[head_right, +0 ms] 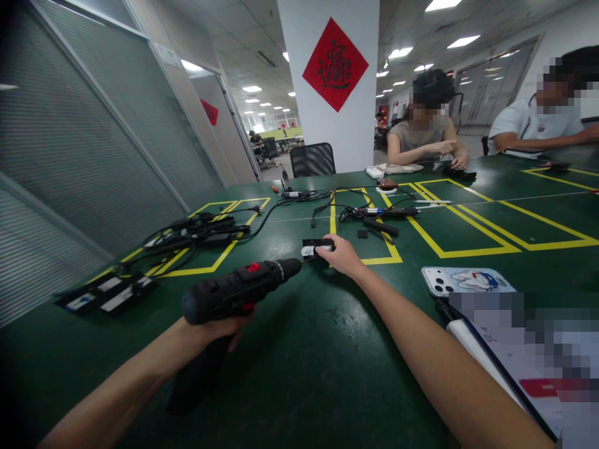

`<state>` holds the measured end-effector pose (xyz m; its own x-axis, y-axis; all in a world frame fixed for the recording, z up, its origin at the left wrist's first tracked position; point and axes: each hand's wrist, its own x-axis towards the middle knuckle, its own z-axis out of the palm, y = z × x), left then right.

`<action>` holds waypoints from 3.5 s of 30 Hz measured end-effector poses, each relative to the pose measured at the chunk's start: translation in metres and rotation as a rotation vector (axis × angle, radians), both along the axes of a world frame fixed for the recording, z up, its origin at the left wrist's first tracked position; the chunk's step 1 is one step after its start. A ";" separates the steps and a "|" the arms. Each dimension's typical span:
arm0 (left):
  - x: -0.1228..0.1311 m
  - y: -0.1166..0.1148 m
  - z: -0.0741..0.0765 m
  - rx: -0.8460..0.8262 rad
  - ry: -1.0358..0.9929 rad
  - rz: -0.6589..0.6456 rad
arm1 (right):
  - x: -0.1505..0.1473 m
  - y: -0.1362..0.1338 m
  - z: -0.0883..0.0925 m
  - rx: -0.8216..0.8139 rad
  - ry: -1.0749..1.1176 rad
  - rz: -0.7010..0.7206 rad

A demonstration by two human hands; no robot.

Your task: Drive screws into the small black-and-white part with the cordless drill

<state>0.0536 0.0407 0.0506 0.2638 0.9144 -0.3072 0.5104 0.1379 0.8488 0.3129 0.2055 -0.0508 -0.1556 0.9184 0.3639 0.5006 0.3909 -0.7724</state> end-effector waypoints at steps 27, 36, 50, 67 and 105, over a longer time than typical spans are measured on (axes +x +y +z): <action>-0.002 0.002 -0.005 -0.027 -0.048 0.007 | -0.001 0.002 -0.003 0.000 -0.013 -0.020; -0.001 0.000 -0.003 -0.010 -0.065 0.011 | 0.000 0.004 -0.005 0.003 0.000 -0.012; -0.002 0.000 -0.004 -0.019 -0.061 0.012 | 0.000 0.002 -0.003 -0.007 -0.007 -0.006; -0.002 0.000 -0.003 -0.023 -0.057 0.022 | 0.000 0.004 -0.006 0.003 0.002 -0.011; -0.002 0.000 -0.001 0.016 0.009 -0.013 | 0.000 0.005 -0.007 0.025 -0.012 -0.006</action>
<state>0.0512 0.0404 0.0500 0.2728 0.9157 -0.2950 0.5195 0.1179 0.8463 0.3131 0.2104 -0.0580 -0.1548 0.9098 0.3852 0.5125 0.4072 -0.7560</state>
